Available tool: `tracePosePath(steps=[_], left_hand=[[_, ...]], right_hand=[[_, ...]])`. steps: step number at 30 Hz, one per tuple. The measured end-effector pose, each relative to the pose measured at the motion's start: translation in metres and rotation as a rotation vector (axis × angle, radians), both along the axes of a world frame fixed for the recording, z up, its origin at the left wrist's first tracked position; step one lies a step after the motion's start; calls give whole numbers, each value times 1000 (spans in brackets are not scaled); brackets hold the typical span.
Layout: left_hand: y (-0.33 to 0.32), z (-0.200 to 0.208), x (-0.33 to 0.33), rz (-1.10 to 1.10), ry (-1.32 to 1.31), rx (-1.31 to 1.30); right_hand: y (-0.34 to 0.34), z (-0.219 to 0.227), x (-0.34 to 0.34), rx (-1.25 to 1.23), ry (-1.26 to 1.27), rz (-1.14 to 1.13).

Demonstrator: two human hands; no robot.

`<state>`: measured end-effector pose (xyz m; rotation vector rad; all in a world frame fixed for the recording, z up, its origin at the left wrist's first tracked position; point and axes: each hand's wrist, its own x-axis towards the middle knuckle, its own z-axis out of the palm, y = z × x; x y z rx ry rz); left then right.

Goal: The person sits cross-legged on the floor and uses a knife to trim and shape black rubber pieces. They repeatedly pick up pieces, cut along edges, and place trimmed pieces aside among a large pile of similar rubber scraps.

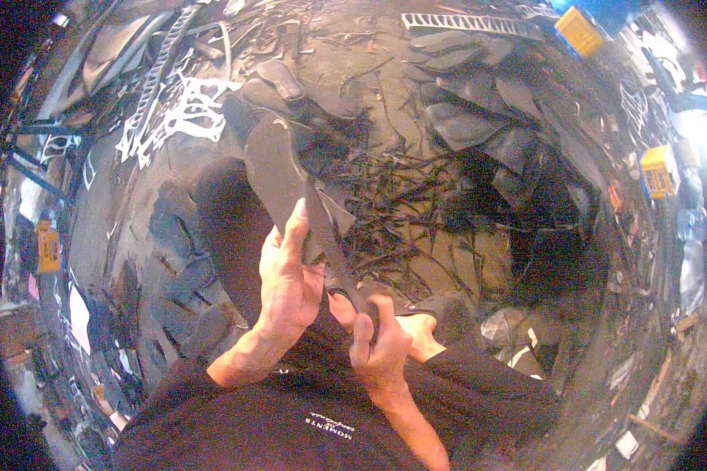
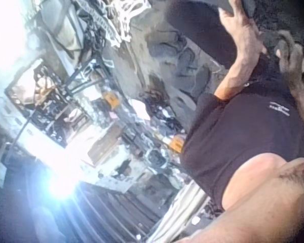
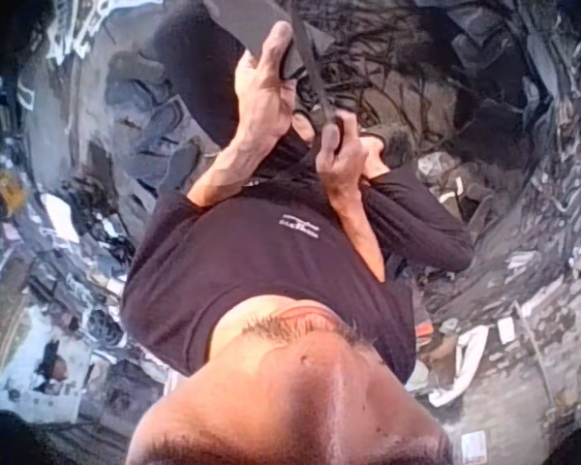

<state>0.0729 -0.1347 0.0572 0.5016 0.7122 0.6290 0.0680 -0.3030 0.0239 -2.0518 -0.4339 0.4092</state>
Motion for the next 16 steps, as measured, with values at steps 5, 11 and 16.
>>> tracePosePath(steps=[5, 11, 16], left_hand=[[-2, -3, -8, -16, -9, 30], [-5, -14, -39, -64, -11, 7], [0, -28, -60, -75, 21, 38]], right_hand=[[-13, -4, 0, -15, -120, 67], [3, 35, 28, -170, 101, 239], [35, 67, 55, -202, 338, 388]])
